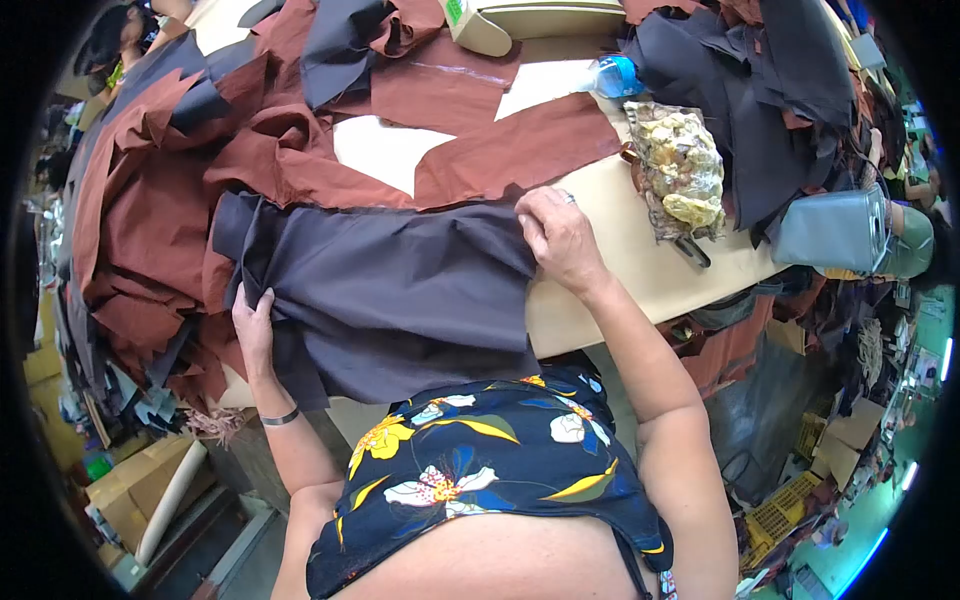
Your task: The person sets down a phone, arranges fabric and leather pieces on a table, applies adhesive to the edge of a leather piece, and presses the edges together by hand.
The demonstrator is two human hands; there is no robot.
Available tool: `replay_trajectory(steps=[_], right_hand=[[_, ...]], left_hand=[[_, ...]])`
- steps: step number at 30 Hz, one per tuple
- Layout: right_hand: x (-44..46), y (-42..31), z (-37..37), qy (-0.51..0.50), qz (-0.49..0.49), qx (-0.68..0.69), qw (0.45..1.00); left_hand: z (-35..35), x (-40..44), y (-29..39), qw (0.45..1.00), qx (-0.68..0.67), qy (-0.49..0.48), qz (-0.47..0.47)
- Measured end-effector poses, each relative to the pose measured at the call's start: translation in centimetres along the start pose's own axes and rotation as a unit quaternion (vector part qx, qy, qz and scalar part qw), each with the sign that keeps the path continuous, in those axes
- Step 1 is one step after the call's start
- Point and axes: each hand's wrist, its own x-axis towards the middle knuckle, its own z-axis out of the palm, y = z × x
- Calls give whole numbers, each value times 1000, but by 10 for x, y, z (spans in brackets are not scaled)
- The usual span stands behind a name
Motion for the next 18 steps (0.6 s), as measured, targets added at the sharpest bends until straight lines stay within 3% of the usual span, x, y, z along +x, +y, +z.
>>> replay_trajectory(steps=[3,5,6,9,11,13,14,15,18], right_hand=[[4,5,0,48,-9,-40,998],[4,10,3,54,-68,-74,993],[2,7,5,35,-76,-68,994],[-8,-9,16,2,-128,-74,989],[-17,-16,30,-22,-139,-55,989],[-21,-29,37,-38,-154,-63,985],[-25,-30,43,-53,-167,-63,982],[-26,-33,46,-61,-181,-74,979],[-33,-27,46,-78,-166,-67,981]], left_hand=[[0,-1,8,988,150,47,7],[4,-3,17,955,278,101,9],[6,-5,16,916,348,167,108],[26,-10,58,853,344,292,261],[54,-19,91,886,253,168,350],[92,-29,111,888,211,-23,407],[112,-37,122,884,213,-70,410],[129,-43,129,878,214,-117,412],[160,-46,107,857,222,-135,446]])
